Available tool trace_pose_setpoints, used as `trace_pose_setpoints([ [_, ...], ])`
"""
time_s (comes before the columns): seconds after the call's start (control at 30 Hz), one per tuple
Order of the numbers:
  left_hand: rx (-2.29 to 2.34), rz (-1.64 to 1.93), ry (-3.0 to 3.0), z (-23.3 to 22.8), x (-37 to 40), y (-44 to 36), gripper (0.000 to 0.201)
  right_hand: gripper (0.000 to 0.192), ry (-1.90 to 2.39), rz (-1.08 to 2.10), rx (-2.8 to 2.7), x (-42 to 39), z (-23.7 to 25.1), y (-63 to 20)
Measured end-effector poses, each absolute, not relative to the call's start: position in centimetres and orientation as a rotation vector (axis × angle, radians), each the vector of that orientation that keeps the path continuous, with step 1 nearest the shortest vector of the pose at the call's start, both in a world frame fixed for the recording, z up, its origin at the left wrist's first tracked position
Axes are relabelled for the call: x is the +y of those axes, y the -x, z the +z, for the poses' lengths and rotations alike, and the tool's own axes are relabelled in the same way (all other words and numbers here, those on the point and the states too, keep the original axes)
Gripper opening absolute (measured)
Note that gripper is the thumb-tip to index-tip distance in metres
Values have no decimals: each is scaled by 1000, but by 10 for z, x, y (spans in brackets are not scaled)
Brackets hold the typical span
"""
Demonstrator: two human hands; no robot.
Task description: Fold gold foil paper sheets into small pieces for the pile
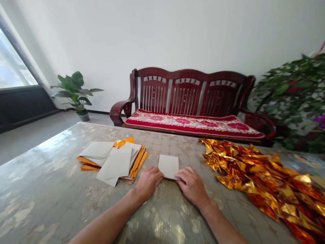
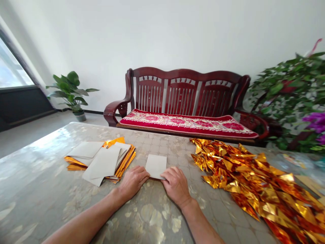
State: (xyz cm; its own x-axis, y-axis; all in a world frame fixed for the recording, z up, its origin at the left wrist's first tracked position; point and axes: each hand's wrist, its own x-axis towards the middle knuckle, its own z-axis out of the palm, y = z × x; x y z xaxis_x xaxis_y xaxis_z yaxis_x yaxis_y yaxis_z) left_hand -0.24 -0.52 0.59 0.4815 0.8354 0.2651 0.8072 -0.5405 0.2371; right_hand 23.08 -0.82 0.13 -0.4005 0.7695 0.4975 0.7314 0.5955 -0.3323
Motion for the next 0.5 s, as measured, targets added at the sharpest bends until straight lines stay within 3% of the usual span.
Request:
trace_pose_setpoints([
  [0.4, 1463, 670, -2343, -1, 0, 3, 24, 30, 1338, 178, -2204, -6, 1, -233],
  [0.5, 1470, 683, -2317, -2, 1, 3, 25, 26, 1398, 192, -2157, -5, 0, -232],
])
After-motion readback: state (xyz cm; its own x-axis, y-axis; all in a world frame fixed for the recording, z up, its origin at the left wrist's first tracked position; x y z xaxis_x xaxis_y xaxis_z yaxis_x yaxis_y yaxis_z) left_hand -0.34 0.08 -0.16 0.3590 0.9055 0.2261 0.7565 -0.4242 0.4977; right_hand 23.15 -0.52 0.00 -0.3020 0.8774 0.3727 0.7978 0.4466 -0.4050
